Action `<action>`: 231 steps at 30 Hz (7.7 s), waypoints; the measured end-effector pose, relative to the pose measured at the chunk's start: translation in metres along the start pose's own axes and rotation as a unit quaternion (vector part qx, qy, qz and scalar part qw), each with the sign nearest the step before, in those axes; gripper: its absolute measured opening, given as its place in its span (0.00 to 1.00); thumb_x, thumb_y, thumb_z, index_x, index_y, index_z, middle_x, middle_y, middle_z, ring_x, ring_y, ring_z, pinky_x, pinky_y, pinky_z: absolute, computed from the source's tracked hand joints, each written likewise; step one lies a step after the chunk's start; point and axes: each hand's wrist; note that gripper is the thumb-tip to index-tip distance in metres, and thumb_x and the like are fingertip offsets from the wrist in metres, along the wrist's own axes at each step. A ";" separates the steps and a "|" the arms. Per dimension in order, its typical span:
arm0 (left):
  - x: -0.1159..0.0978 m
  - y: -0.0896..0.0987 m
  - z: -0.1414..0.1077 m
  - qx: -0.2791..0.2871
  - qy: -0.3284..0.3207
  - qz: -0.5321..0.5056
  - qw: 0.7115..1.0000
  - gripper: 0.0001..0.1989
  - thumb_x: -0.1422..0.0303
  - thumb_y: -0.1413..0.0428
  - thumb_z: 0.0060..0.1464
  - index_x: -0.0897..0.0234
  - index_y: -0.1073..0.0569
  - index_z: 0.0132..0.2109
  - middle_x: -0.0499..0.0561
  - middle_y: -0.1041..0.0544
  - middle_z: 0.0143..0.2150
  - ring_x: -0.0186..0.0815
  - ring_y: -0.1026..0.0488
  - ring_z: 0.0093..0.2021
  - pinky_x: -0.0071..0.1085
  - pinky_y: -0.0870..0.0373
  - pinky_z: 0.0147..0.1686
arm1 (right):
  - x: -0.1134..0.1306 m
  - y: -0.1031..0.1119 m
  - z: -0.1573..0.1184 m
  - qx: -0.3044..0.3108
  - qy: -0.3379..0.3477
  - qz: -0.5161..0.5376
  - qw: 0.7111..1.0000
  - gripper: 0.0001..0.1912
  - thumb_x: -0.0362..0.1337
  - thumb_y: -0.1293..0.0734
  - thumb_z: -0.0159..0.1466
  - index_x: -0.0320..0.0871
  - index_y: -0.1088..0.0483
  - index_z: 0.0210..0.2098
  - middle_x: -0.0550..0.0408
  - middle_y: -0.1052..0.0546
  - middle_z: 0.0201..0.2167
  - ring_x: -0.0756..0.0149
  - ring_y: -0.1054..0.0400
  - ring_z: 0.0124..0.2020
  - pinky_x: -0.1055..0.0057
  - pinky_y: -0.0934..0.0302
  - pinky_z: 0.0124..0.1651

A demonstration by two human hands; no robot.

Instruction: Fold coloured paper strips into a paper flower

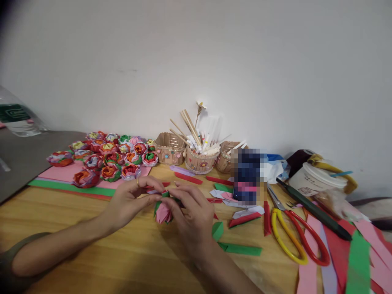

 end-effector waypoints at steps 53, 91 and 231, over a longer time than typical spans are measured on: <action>0.004 0.007 0.003 0.078 -0.044 0.015 0.996 0.01 0.73 0.43 0.48 0.65 0.27 0.31 0.50 0.26 0.31 0.33 0.29 0.34 0.29 0.33 0.36 | 0.000 0.004 0.007 0.003 0.088 0.019 0.996 0.06 0.29 0.30 0.53 0.43 0.32 0.26 0.56 0.28 0.26 0.64 0.32 0.34 0.66 0.35 0.37; 0.012 0.010 0.015 0.033 0.124 -0.014 0.992 0.06 0.71 0.39 0.40 0.67 0.28 0.28 0.46 0.26 0.24 0.31 0.30 0.27 0.27 0.32 0.30 | -0.013 -0.003 0.011 0.199 -0.206 0.102 0.953 0.06 0.32 0.36 0.57 0.39 0.28 0.25 0.56 0.23 0.23 0.70 0.30 0.24 0.77 0.37 0.26; 0.025 0.011 -0.004 -0.113 -0.255 0.271 0.921 0.05 0.72 0.42 0.49 0.61 0.26 0.36 0.49 0.19 0.32 0.34 0.23 0.32 0.29 0.25 0.33 | -0.005 -0.006 -0.008 0.035 0.146 -0.138 0.979 0.12 0.26 0.36 0.58 0.42 0.26 0.39 0.44 0.22 0.41 0.61 0.26 0.40 0.66 0.30 0.41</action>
Point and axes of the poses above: each hand's wrist, its own z-axis towards the middle knuckle, its own y-axis out of the back of the hand, x = y × z
